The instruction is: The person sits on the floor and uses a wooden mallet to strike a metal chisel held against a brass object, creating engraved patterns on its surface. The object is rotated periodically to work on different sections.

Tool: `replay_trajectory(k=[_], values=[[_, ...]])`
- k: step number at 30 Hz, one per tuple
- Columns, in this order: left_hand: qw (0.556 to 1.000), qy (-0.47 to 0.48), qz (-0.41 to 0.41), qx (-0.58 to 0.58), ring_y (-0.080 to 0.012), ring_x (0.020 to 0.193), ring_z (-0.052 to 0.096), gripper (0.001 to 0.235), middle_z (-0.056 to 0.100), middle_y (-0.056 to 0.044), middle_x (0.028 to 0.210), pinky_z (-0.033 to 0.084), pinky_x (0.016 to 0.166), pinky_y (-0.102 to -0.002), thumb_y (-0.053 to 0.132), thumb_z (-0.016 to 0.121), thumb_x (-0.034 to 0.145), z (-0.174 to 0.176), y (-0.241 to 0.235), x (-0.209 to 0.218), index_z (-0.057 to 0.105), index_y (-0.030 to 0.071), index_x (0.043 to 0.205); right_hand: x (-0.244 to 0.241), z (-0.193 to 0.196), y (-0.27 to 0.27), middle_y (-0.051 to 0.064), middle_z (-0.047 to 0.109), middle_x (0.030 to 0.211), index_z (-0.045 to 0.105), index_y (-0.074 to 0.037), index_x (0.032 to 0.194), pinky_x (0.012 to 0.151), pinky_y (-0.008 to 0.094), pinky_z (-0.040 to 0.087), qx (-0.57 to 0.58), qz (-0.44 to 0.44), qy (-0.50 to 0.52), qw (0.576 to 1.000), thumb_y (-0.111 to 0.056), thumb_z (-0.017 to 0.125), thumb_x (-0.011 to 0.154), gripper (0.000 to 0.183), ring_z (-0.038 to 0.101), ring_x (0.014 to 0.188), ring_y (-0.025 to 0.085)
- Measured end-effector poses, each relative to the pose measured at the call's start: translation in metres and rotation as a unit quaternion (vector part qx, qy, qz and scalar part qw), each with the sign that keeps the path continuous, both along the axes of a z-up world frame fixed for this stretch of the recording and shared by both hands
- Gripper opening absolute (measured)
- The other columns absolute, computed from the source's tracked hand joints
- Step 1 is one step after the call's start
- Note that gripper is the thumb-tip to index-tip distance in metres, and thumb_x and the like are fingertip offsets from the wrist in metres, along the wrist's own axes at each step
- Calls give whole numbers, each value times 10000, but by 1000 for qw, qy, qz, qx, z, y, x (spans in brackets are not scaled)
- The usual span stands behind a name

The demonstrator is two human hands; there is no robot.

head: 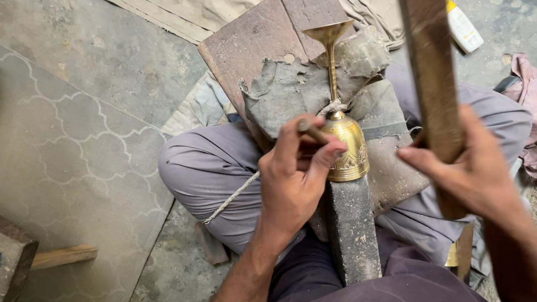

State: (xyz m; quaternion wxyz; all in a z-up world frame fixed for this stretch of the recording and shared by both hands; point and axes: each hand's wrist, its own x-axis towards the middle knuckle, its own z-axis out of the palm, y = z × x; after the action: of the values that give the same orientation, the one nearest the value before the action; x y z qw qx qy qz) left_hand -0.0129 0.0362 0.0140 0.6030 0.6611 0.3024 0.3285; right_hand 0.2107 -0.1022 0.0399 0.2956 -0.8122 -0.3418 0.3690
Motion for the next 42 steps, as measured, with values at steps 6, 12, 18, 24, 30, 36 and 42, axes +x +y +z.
replay_trajectory(k=[6, 12, 18, 24, 30, 36, 42], values=[[987, 39, -52, 146, -149, 775, 754, 408, 745, -74, 912, 589, 639, -295, 268, 738, 969, 9, 14, 15, 592, 60, 1288, 38, 50, -20, 195, 694, 996, 543, 21, 1256, 724, 417, 596, 13, 11, -193, 981, -161, 824, 890, 496, 713, 823, 257], [983, 54, -81, 158, -183, 782, 735, 365, 728, -81, 925, 561, 661, -338, 270, 759, 977, 16, 20, 17, 596, 69, 1235, 32, 70, 16, 148, 659, 1127, 529, 22, 1299, 914, 337, 558, 177, 50, -86, 979, -68, 690, 898, 441, 665, 1053, 169], [989, 42, -95, 103, -164, 781, 746, 334, 721, -55, 927, 581, 648, -326, 307, 711, 1013, 12, 20, 16, 585, 94, 1238, 26, 98, 44, 196, 660, 915, 623, 2, 1239, 672, 421, 524, -56, 128, -277, 951, 12, 758, 829, 431, 662, 736, 280], [986, 53, -98, 121, -144, 777, 741, 358, 712, -42, 908, 574, 659, -310, 343, 723, 1021, 5, 20, 15, 587, 103, 1249, 31, 102, 41, 178, 673, 952, 648, -8, 1176, 803, 406, 555, 7, 260, -444, 857, 17, 751, 707, 481, 658, 852, 288], [997, 11, -49, 53, -131, 750, 763, 380, 750, -45, 971, 622, 668, -257, 353, 608, 1080, -4, 18, 16, 543, 92, 1348, 44, 89, 29, 187, 681, 935, 636, 12, 1178, 725, 378, 571, 11, 229, -405, 885, -16, 766, 787, 413, 689, 816, 265], [996, 35, -11, 85, -135, 748, 757, 418, 735, -51, 888, 623, 607, -254, 382, 664, 1037, 0, 13, 17, 545, 74, 1293, 71, 78, 25, 176, 656, 903, 524, 42, 1294, 777, 363, 610, 42, 202, -285, 936, -131, 720, 949, 432, 713, 798, 210], [992, 79, -22, 95, -158, 695, 742, 383, 720, -58, 832, 581, 576, -296, 362, 672, 1020, 8, 18, 19, 576, 63, 1238, 72, 79, 35, 198, 639, 1030, 481, 40, 1374, 794, 367, 598, 93, 201, -272, 937, 33, 608, 923, 468, 699, 900, 237]])
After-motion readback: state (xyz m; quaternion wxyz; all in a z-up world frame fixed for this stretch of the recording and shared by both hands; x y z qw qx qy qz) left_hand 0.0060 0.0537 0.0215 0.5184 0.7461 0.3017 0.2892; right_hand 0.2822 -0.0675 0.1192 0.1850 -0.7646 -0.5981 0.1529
